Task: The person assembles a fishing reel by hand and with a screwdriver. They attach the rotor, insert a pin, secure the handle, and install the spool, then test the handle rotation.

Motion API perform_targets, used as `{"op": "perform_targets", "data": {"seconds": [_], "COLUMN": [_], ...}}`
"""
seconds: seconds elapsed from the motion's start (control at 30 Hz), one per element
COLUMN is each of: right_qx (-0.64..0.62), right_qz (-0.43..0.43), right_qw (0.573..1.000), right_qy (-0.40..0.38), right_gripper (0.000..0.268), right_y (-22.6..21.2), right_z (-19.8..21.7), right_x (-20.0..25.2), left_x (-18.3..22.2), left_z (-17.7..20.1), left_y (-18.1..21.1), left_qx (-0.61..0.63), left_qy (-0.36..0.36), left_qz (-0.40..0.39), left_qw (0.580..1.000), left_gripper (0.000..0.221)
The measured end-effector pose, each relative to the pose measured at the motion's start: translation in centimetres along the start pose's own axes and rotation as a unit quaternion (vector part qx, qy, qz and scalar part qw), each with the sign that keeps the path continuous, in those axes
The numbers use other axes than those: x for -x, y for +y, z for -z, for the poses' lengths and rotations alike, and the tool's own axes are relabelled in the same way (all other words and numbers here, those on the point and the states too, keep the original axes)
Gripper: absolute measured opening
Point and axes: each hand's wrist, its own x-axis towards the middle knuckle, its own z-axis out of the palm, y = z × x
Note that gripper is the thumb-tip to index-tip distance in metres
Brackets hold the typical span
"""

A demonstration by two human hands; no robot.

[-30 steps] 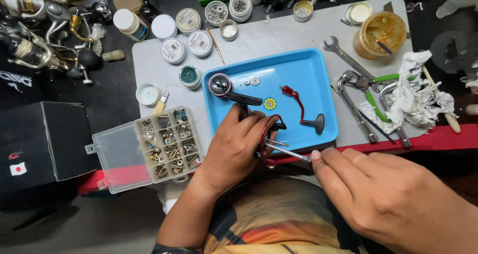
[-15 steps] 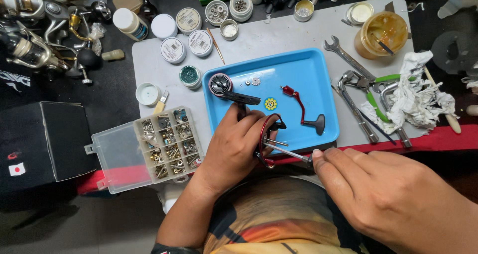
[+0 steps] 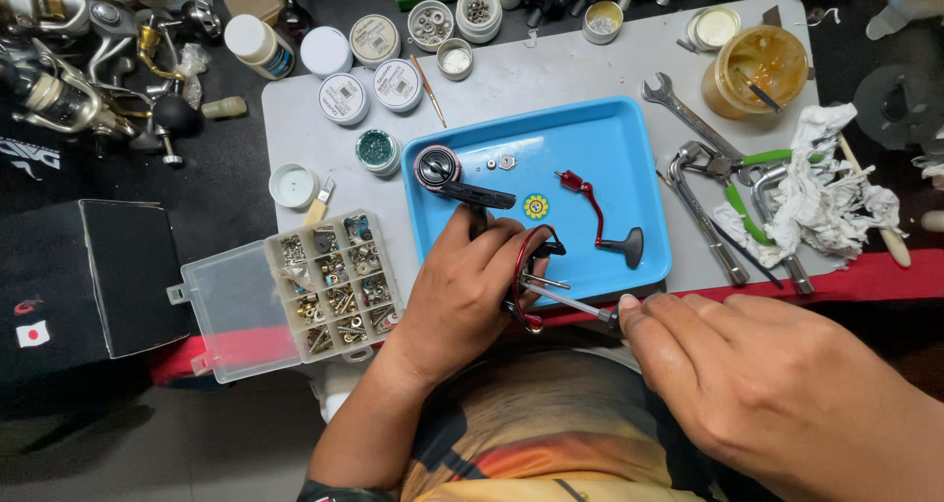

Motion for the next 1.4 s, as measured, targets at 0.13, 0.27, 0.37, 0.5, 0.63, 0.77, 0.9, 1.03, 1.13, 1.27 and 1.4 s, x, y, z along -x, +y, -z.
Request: {"op": "perform_targets", "data": {"seconds": [0.13, 0.27, 0.37, 0.5, 0.63, 0.77, 0.9, 1.03, 1.13, 1.27, 1.4], "right_qx": [-0.004, 0.004, 0.000, -0.005, -0.011, -0.019, -0.028, -0.032, -0.035, -0.041, -0.132], "right_qz": [-0.005, -0.005, -0.010, -0.019, -0.017, -0.020, -0.032, -0.036, -0.045, -0.070, -0.152], "right_qw": [1.000, 1.000, 1.000, 1.000, 0.999, 0.999, 0.999, 0.998, 0.998, 0.997, 0.974], "right_qy": [-0.001, -0.006, -0.007, -0.011, -0.024, -0.026, -0.021, -0.029, -0.028, -0.007, 0.101], "right_gripper": [0.040, 0.038, 0.037, 0.032, 0.039, 0.038, 0.033, 0.035, 0.029, 0.030, 0.025], "right_y": [0.0, 0.0, 0.0, 0.0, 0.0, -0.1, -0.1, -0.1, 0.0, 0.1, 0.8], "right_z": [0.0, -0.2, -0.2, -0.3, -0.3, -0.3, -0.2, -0.2, -0.2, 0.3, 2.9], "right_x": [-0.1, 0.0, -0.1, -0.1, 0.1, 0.1, 0.0, -0.1, -0.1, -0.4, -0.3], "left_x": [0.0, 0.1, 0.2, 0.2, 0.1, 0.2, 0.1, 0.3, 0.1, -0.2, -0.7], "left_z": [0.0, 0.0, -0.1, -0.1, -0.1, -0.2, -0.1, -0.2, -0.2, 0.2, 1.0], "left_y": [0.0, 0.0, -0.1, 0.0, 0.0, 0.0, 0.1, 0.1, 0.1, 0.3, 0.8], "left_qx": [0.002, 0.002, -0.002, -0.006, -0.006, -0.012, -0.014, -0.014, -0.010, 0.004, 0.088], "left_qy": [0.000, -0.005, -0.006, -0.001, 0.004, 0.001, 0.007, 0.003, 0.000, 0.019, 0.022], "left_qz": [-0.003, 0.009, 0.008, 0.005, 0.000, 0.005, 0.008, 0.012, 0.008, 0.015, 0.045], "left_qw": [1.000, 1.000, 1.000, 1.000, 1.000, 1.000, 1.000, 1.000, 1.000, 1.000, 0.995], "left_gripper": [0.024, 0.025, 0.026, 0.025, 0.025, 0.027, 0.026, 0.027, 0.026, 0.023, 0.020]}}
